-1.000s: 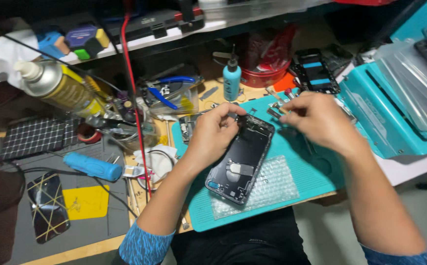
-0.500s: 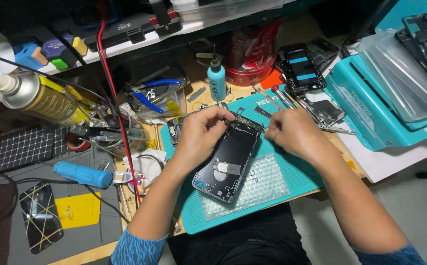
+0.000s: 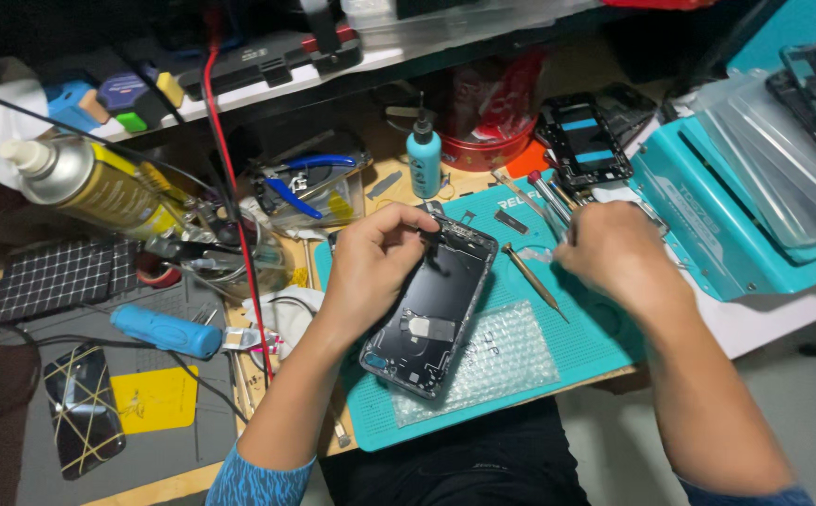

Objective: The person uses a screwdriver and tweezers to remove and reinsert small components and screws from a disassembled mobile phone on a workbench. They repeatedly adjust the phone's position and handle tiny parts with precision.

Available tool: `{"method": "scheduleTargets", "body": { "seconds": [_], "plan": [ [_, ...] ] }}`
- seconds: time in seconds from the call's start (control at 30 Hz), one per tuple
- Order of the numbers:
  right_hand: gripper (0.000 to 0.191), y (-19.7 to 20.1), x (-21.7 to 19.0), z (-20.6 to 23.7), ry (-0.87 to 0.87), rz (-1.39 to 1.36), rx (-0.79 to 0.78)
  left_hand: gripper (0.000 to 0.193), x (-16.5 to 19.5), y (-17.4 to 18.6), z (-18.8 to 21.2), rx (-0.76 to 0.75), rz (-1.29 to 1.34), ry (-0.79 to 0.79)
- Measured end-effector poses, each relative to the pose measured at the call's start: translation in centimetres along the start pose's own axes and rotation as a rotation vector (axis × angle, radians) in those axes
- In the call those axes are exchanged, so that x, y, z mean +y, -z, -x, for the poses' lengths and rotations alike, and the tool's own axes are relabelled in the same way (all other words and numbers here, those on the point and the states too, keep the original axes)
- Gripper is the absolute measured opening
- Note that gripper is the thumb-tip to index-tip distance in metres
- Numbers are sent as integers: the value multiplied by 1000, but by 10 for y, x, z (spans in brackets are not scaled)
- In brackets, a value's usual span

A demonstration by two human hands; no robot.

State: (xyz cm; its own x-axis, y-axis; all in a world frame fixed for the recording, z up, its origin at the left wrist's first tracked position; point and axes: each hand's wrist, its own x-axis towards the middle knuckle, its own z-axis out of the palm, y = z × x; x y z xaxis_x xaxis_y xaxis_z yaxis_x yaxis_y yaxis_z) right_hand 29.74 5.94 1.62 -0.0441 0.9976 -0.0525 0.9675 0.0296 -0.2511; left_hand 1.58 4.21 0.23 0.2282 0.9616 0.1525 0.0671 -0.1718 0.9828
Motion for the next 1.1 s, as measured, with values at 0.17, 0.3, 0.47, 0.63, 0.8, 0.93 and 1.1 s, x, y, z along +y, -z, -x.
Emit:
{"method": "scheduleTargets", "body": {
  "seconds": [0.17, 0.3, 0.47, 0.63, 0.8, 0.93, 1.1],
  "plan": [
    [17, 29, -22, 8, 175, -1064, 138, 41, 7, 0, 5, 94, 271, 92],
    [35, 39, -45, 6, 447, -1458, 51, 47, 14, 2, 11, 107, 331, 2],
    [31, 28, -58, -7, 433, -1687, -28, 45, 24, 4, 22, 151, 403, 47],
    [18, 14, -67, -10, 455, -1573, -26, 42, 26, 10, 30, 174, 457, 64],
    [9, 13, -84, -1, 552, -1360, 105, 32, 12, 13, 31, 132, 617, 58],
    [6, 19, -100, 3, 671, -1206, 154, 28, 2, 16, 28, 65, 773, 78],
    [3, 34, -112, 7, 659, -795, 263, 29, 2, 20, 28, 23, 808, 145]
  ]
}}
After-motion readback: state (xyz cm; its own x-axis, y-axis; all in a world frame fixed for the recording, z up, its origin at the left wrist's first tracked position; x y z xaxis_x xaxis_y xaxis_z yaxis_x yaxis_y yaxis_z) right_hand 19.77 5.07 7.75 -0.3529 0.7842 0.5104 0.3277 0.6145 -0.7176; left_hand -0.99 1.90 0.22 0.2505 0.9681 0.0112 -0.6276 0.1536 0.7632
